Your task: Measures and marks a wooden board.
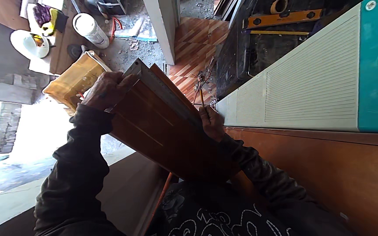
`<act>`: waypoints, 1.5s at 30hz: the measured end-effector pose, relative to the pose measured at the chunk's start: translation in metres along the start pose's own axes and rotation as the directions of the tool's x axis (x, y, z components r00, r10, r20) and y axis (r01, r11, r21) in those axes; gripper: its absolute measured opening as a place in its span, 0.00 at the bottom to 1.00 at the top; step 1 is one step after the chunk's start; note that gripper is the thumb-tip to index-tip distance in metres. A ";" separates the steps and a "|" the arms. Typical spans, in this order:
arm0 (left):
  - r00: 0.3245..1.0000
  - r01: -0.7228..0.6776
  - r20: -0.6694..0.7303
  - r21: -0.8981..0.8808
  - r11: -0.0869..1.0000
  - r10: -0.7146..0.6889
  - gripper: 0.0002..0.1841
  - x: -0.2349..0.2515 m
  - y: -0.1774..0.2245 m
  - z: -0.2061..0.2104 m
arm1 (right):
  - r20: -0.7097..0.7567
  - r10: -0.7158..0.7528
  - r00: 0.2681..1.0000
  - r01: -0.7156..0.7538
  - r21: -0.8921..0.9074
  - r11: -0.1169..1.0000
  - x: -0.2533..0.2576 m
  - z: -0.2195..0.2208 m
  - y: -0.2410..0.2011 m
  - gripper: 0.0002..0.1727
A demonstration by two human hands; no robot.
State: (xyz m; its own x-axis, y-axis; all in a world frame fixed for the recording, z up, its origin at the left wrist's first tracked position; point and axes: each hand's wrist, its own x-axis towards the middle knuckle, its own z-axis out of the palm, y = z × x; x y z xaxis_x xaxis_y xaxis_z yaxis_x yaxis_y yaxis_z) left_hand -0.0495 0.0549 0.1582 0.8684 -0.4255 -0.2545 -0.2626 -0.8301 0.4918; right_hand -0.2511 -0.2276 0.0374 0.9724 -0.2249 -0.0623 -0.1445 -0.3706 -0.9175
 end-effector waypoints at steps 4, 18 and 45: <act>0.999 -0.011 -0.045 -0.025 1.000 0.010 0.30 0.003 -0.002 0.004 | -0.002 0.004 1.000 -0.005 -0.043 0.999 0.005 -0.001 0.000 0.19; 0.995 -0.013 -0.098 -0.017 1.000 0.011 0.31 0.004 0.005 0.004 | 0.007 0.029 1.000 -0.029 -0.004 1.000 0.007 -0.005 0.002 0.19; 0.998 -0.030 -0.059 0.124 0.992 0.037 0.23 0.006 0.005 0.009 | -0.007 0.032 0.999 -0.032 0.014 0.999 0.006 -0.004 0.005 0.17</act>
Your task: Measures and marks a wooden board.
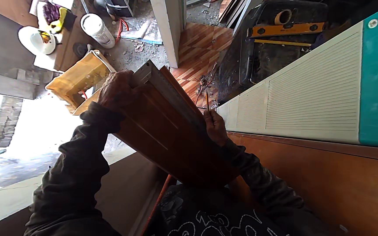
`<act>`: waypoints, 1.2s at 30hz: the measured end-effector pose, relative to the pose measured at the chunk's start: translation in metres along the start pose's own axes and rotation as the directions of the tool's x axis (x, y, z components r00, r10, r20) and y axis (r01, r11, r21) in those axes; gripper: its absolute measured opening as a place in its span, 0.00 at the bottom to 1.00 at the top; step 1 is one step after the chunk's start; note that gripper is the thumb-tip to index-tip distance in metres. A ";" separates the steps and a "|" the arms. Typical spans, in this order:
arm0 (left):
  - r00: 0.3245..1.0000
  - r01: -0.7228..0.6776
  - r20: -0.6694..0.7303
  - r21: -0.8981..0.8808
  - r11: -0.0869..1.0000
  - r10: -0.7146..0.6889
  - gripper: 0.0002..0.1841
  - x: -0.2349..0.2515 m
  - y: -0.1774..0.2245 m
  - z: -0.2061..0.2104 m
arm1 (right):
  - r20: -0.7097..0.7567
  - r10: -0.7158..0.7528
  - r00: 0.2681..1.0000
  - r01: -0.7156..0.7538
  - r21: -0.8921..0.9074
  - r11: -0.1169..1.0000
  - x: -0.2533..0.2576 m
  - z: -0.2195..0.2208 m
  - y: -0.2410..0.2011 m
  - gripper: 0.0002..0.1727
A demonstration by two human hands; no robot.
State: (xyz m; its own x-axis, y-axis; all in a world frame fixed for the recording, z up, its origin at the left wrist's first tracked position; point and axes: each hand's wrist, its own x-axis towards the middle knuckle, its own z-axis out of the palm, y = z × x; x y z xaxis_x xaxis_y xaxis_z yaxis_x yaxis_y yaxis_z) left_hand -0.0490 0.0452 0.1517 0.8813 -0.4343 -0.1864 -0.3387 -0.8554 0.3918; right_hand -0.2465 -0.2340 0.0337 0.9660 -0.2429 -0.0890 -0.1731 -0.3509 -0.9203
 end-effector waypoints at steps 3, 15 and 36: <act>1.000 -0.019 0.010 -0.001 1.000 0.019 0.21 0.002 -0.003 0.000 | -0.008 -0.012 1.000 0.012 -0.009 1.000 -0.001 0.000 -0.001 0.17; 1.000 0.003 0.031 0.011 1.000 -0.003 0.23 0.001 -0.003 -0.003 | -0.044 -0.042 0.998 0.040 -0.040 0.998 -0.012 0.002 -0.004 0.17; 0.975 0.032 0.221 -0.197 0.980 0.013 0.25 0.013 -0.004 -0.034 | -0.003 -0.162 0.987 0.162 0.009 0.987 -0.022 0.015 -0.008 0.23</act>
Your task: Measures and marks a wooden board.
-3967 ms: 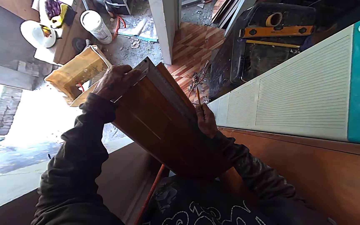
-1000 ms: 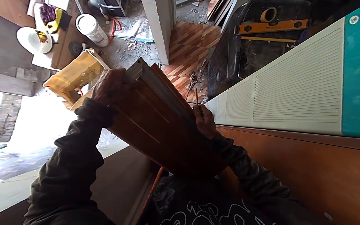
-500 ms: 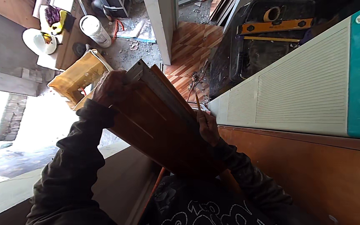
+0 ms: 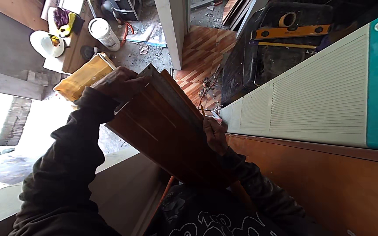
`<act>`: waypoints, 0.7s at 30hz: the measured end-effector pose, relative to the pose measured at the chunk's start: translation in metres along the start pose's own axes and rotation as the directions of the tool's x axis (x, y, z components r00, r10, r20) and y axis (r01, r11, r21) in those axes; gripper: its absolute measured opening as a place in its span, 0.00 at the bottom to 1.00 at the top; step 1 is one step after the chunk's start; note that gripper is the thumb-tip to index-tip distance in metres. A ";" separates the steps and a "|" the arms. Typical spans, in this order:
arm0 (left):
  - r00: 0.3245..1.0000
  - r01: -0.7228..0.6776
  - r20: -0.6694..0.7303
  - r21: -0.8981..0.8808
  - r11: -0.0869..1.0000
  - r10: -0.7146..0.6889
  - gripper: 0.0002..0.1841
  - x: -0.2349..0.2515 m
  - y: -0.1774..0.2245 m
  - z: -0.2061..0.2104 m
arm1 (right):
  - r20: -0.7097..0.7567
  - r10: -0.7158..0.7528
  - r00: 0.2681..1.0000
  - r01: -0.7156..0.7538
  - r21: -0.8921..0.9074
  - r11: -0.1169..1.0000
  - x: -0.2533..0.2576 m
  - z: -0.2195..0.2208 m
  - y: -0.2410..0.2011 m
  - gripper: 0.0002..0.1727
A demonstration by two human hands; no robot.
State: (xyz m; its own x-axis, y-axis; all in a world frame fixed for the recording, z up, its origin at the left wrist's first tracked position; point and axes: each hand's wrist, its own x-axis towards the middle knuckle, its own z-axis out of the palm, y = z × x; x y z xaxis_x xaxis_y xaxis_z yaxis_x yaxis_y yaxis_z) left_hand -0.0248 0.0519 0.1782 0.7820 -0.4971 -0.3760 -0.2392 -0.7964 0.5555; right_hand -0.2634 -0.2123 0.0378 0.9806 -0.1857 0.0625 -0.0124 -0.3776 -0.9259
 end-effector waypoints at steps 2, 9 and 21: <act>0.998 -0.043 0.035 -0.037 0.998 0.044 0.18 0.006 -0.004 0.000 | -0.004 -0.005 1.000 0.005 0.012 1.000 0.000 0.002 0.000 0.23; 0.997 -0.047 0.058 -0.059 0.997 0.051 0.14 0.015 0.008 -0.003 | 0.008 -0.016 1.000 0.016 0.021 1.000 -0.002 0.004 -0.003 0.23; 0.984 0.056 0.181 -0.277 0.959 -0.005 0.05 0.025 0.023 -0.005 | 0.052 0.007 0.999 -0.008 0.033 0.999 -0.004 -0.009 -0.003 0.20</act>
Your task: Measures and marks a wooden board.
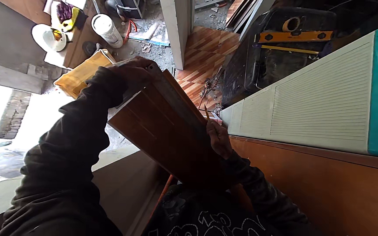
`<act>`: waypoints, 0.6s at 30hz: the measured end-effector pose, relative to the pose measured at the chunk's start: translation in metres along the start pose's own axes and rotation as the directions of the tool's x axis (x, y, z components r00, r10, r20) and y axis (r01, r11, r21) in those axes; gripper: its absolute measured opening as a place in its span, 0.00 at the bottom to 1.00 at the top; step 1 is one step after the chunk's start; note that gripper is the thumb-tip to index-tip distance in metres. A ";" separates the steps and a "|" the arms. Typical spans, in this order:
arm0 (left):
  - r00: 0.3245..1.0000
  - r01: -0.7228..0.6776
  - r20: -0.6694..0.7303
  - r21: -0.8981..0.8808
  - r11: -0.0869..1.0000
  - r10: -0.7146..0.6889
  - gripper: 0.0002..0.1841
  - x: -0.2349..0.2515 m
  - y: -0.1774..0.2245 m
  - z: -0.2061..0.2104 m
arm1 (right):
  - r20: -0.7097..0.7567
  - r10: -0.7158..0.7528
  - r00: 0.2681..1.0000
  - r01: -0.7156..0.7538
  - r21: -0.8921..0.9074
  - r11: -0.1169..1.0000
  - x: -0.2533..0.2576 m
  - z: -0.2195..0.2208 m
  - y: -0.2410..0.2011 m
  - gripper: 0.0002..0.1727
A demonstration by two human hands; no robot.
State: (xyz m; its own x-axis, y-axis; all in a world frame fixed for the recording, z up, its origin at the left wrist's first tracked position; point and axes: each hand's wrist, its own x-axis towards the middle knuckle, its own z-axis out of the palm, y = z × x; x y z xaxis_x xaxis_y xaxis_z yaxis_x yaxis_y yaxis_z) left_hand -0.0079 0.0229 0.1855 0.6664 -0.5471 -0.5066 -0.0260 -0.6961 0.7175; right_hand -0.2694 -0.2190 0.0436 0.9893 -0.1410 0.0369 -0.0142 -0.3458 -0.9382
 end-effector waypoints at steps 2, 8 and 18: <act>1.000 -0.017 -0.014 -0.039 0.999 0.016 0.06 -0.001 0.001 0.003 | 0.001 0.001 1.000 -0.001 0.007 1.000 0.001 -0.003 0.000 0.19; 0.996 -0.071 -0.042 0.038 0.997 0.073 0.04 -0.003 -0.001 0.006 | 0.031 0.021 0.999 -0.022 0.020 1.000 0.000 -0.009 0.000 0.18; 0.995 -0.093 -0.029 0.027 0.995 0.094 0.07 -0.008 -0.002 0.004 | 0.052 0.030 0.998 -0.032 0.035 0.999 -0.002 -0.012 -0.003 0.20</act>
State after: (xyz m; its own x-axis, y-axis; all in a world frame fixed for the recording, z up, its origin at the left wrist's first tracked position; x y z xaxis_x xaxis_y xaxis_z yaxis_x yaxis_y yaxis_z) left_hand -0.0161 0.0264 0.1862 0.6827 -0.5958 -0.4230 -0.1075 -0.6545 0.7484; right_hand -0.2727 -0.2286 0.0502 0.9946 -0.1029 -0.0090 -0.0406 -0.3089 -0.9502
